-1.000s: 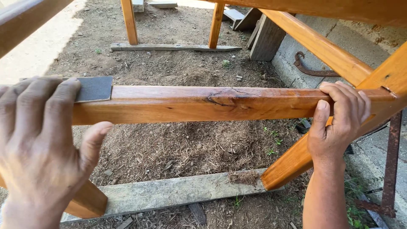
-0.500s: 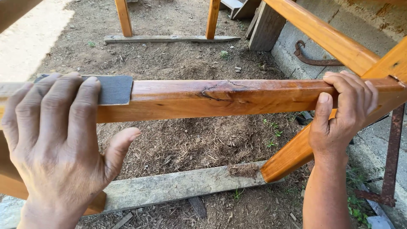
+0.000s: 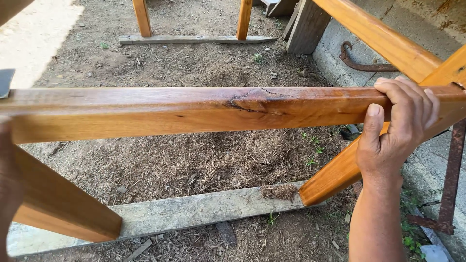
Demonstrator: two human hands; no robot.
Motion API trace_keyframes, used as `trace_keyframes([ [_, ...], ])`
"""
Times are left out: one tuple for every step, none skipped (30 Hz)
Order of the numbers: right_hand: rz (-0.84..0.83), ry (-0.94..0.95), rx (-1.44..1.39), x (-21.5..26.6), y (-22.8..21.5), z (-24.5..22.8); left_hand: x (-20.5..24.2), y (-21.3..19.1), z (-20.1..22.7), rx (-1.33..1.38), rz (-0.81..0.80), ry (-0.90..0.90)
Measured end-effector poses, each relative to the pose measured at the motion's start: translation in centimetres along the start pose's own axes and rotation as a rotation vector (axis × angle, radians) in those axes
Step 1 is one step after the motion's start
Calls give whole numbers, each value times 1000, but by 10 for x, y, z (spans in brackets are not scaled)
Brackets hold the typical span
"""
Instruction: Sanding the wooden frame and legs of a table using sandpaper.
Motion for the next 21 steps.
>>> trace_keyframes([
  [2,2,5,0,-1,-1,-1,4,39,35,-9,-57],
  [3,4,9,0,-1,-2,2,0,82,69,-18,-115],
  [2,6,8,-1,-1,-4,-35,-4,156,68,-19,-116],
  [4,2,-1,-3,-2,-5,-51,-15,246,-110,29,62],
  [6,-1,-10,-4,-3,-7,-45,-28,336,-288,76,241],
  [3,-2,-10,-4,-3,-8,-44,-24,341,-287,75,239],
  [-1,1,-8,-4,-4,-9,-39,-20,353,-523,136,368],
  [-3,1,-7,-5,-4,-10,-34,-14,365,-758,196,497],
  [-3,-2,-8,-6,-4,-12,-37,-14,373,-758,198,494],
  [-2,0,-25,-8,-6,-14,-40,-13,381,-733,177,511],
  [0,2,-41,-9,-7,-15,-44,-11,390,-707,156,528],
  [0,-1,-40,-8,-6,-12,-46,-13,382,-706,158,527],
  [-3,1,-25,-6,-6,-9,-47,-16,376,-650,171,545],
  [-8,5,-14,-3,-4,-7,-47,-20,369,-596,180,563],
  [-10,4,-15,-2,-3,-4,-49,-23,360,-597,179,561],
  [-21,-3,1,1,-2,-1,-53,-26,346,-470,131,480],
  [-32,-11,18,3,0,2,-57,-29,332,-343,81,398],
  [-34,-10,16,3,1,4,-55,-24,305,-344,79,397],
  [-30,-14,14,3,1,5,-57,-21,268,-89,47,200],
  [-24,-18,13,3,2,5,-57,-14,230,170,7,4],
  [-25,-17,11,4,2,6,-54,-14,218,168,7,4],
])
Point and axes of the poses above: each hand's wrist, its own x-axis away from the middle knuckle, its own y-axis out of the palm, z = x × y, the point moved 6 cm from there along -x, towards the middle knuckle
